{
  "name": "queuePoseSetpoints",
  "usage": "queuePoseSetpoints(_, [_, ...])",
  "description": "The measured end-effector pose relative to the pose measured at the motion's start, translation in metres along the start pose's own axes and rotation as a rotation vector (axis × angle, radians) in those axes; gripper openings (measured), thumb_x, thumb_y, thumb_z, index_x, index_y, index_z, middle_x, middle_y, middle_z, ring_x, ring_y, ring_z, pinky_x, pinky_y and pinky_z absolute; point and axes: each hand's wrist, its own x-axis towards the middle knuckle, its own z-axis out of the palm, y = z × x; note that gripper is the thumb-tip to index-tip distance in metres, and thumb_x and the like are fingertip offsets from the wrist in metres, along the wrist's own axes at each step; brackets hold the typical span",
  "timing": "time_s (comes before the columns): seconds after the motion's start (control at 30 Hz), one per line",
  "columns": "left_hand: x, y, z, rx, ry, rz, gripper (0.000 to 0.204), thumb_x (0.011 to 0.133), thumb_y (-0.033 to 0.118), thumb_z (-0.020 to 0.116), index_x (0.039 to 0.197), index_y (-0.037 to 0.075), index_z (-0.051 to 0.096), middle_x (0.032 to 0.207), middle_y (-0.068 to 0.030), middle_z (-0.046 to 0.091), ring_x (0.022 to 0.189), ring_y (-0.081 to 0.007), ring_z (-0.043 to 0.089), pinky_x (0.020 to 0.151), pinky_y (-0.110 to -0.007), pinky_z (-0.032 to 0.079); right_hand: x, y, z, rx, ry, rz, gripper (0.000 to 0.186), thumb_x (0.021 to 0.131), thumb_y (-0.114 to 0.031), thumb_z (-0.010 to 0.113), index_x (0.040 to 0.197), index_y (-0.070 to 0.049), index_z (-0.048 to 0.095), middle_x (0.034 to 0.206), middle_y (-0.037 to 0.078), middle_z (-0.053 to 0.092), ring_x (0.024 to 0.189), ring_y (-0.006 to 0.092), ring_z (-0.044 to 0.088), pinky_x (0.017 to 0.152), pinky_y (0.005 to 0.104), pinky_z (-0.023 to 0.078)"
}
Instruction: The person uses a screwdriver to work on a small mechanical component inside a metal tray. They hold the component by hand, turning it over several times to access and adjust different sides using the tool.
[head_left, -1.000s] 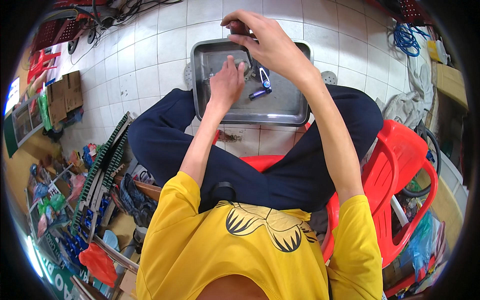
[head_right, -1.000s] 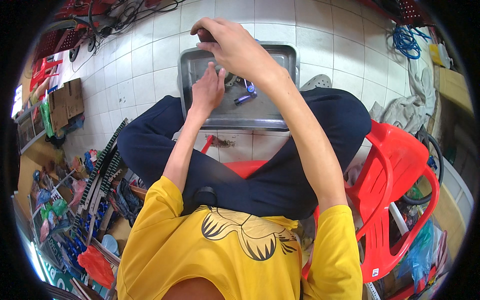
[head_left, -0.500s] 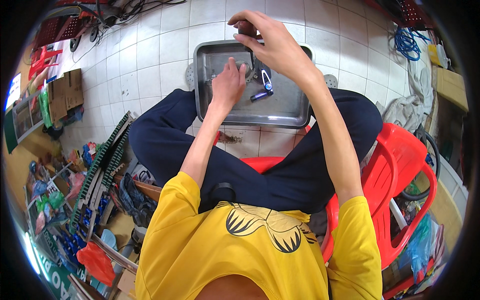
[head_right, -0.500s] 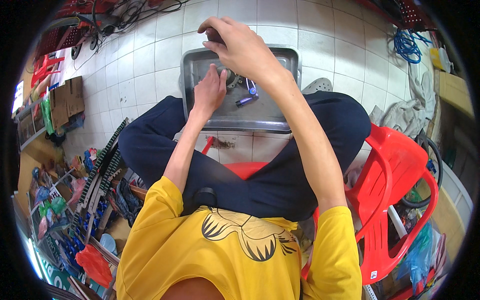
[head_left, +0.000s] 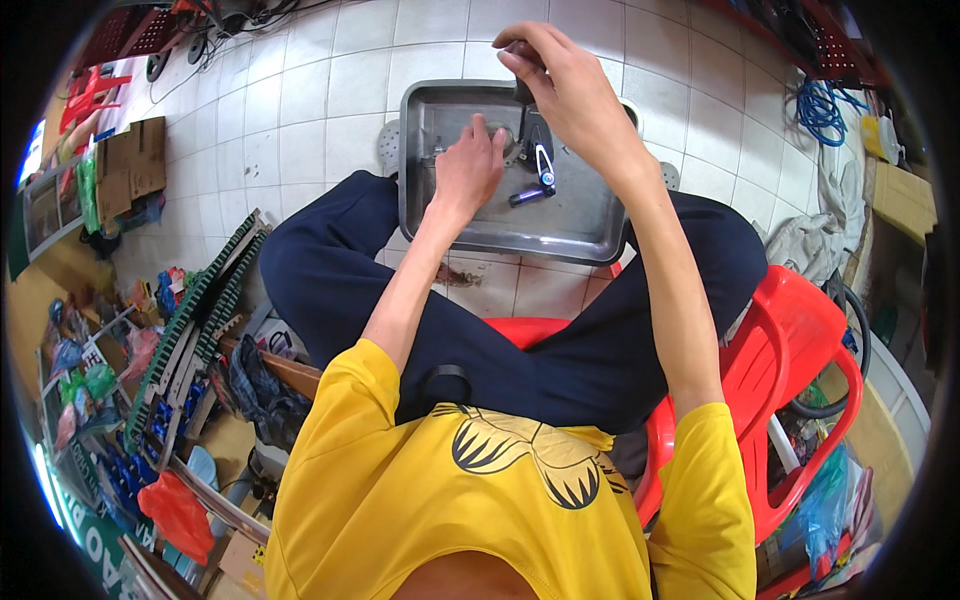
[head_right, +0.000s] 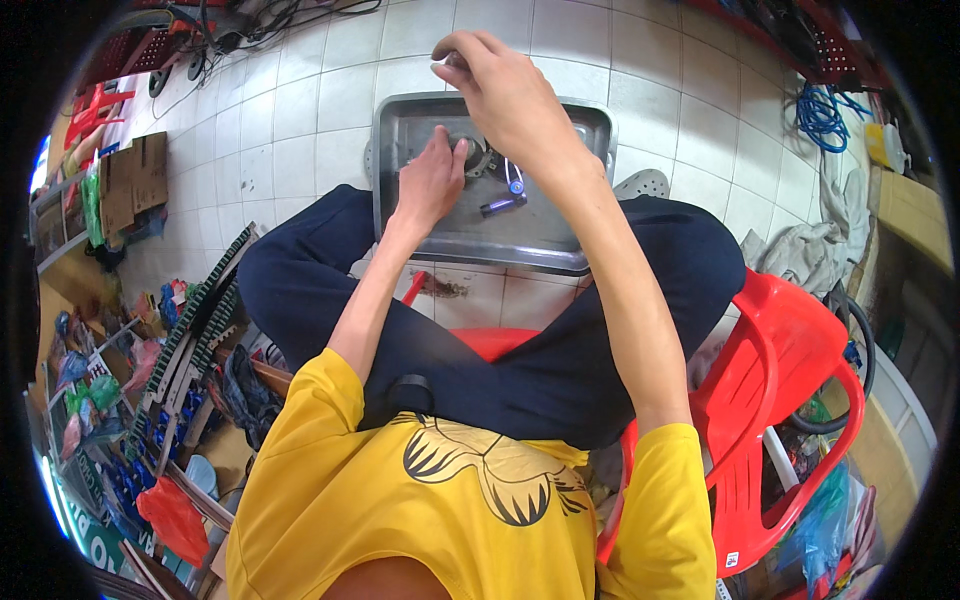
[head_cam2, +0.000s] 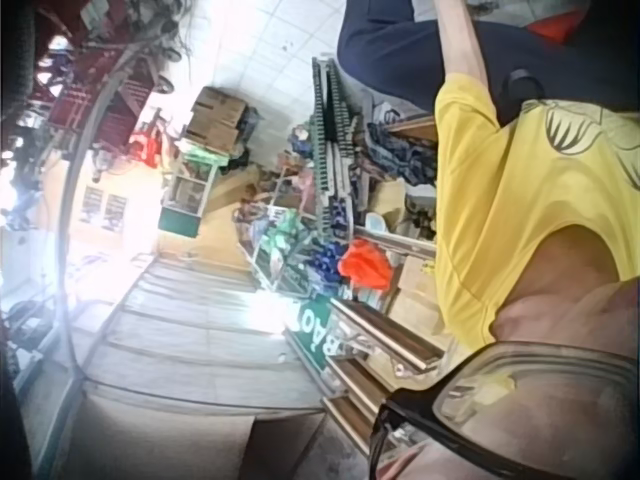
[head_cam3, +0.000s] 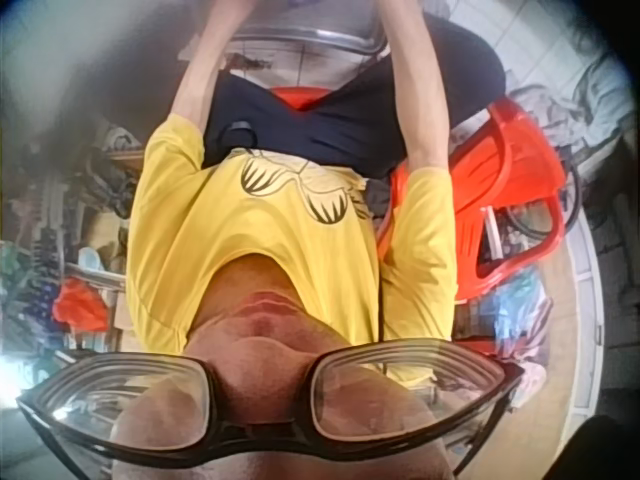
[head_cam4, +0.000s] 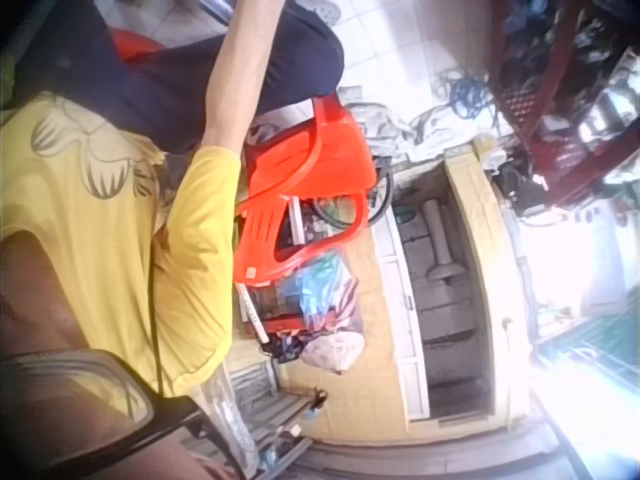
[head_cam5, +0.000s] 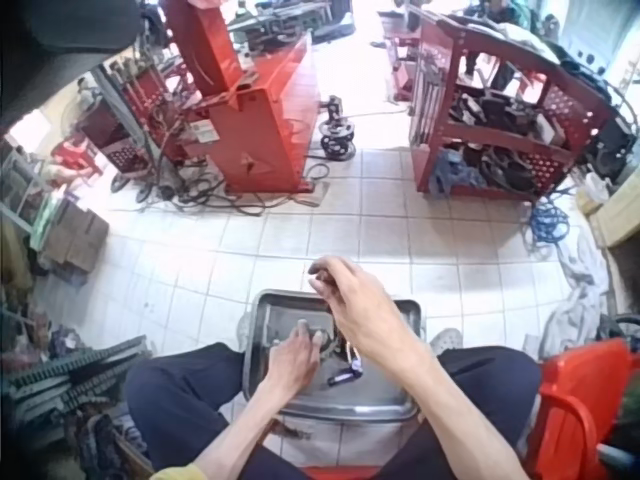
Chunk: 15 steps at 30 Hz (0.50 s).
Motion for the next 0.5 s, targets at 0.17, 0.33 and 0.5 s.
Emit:
queuePoseSetpoints(0.17, [0.0002,0.0006,-0.0007,-0.028,0.004,-0.015,0.051,0.111,0.041,0.037,0.130,-0.005,0.045,0.114,-0.0292,0.068,0.092,-0.0526,0.068,0.077,-0.060,0.055,0.0015,-0.0013,-0.0042,-0.042,0.021,0.019,0.018,0.104,-0.018,0.059,0.116,-0.004,0.064,0.111,0.017,0.071,0.102,0.0365,0.071,0.086,0.0446,0.056])
queuePoseSetpoints(0.33, [0.0010,-0.0004,0.0002,-0.007,0.022,0.007,0.052,0.110,0.039,0.039,0.133,-0.007,0.047,0.106,-0.0274,0.069,0.084,-0.0498,0.071,0.073,-0.060,0.056,0.0014,-0.0034,-0.0079,-0.061,0.011,0.058,0.017,0.105,-0.015,0.057,0.116,-0.004,0.065,0.111,0.018,0.069,0.100,0.0390,0.070,0.085,0.0464,0.056])
queuePoseSetpoints(0.5, [-0.0002,0.0010,0.0023,0.005,0.040,0.024,0.050,0.109,0.038,0.041,0.131,-0.006,0.049,0.103,-0.0268,0.069,0.081,-0.0491,0.071,0.069,-0.059,0.056,-0.0004,0.0012,-0.0068,-0.139,0.031,0.094,0.018,0.106,-0.017,0.056,0.116,-0.004,0.064,0.112,0.017,0.068,0.098,0.0418,0.068,0.085,0.0483,0.055])
